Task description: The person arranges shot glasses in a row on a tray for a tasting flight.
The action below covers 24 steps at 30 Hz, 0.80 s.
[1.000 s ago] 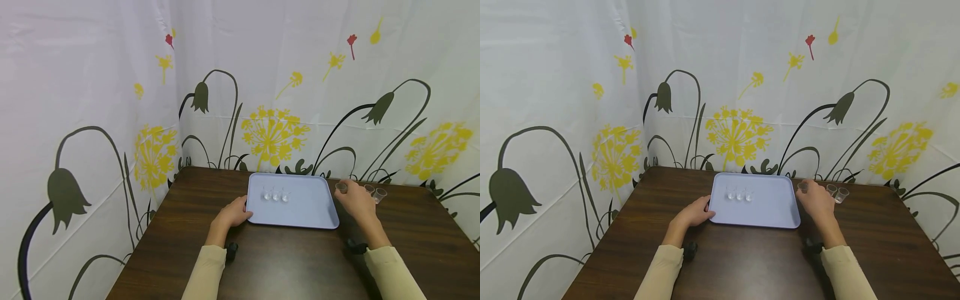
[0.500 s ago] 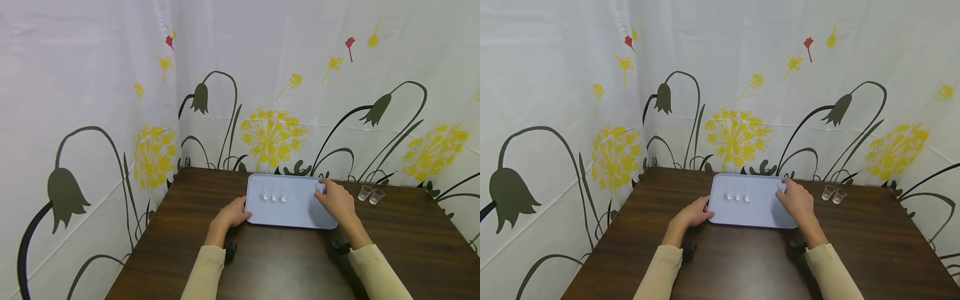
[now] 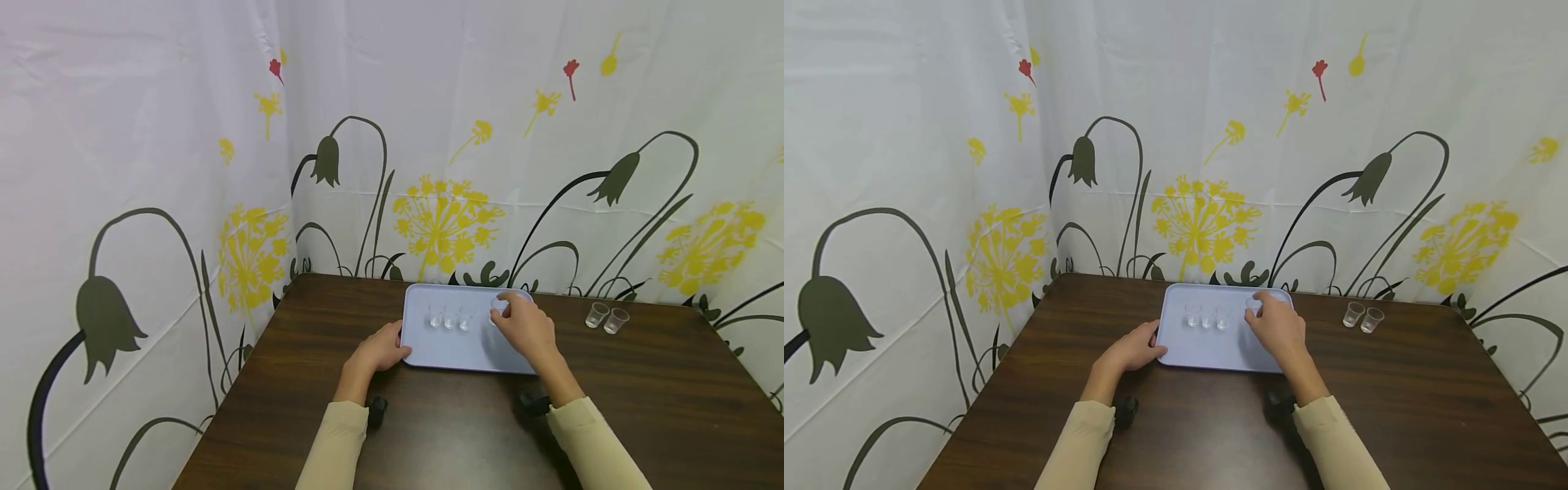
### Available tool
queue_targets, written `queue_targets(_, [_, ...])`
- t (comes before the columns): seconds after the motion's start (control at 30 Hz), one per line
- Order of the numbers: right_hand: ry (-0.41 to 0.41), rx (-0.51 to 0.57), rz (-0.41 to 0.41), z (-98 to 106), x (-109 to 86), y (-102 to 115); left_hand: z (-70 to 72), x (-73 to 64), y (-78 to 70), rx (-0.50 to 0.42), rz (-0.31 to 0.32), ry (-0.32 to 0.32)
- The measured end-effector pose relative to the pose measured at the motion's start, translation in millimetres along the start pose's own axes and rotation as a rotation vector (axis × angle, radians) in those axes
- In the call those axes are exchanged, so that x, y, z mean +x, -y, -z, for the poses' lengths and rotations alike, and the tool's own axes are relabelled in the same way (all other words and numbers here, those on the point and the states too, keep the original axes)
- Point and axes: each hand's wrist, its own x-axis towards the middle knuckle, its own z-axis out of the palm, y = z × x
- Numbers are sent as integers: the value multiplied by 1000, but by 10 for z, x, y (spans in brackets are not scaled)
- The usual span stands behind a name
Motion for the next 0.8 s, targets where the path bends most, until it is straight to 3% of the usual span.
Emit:
queue_targets(0.57, [58,6,31,-161,13,81,161,-211,-176,-33,-23,-13])
queue_targets(0.7, [89,17,19,-185,21,76,127,-176,-156,-24,-11,-9])
queue_targets(0.8, [102,30,14,-208,28,71,53,-70,-67,-27,-7,-1])
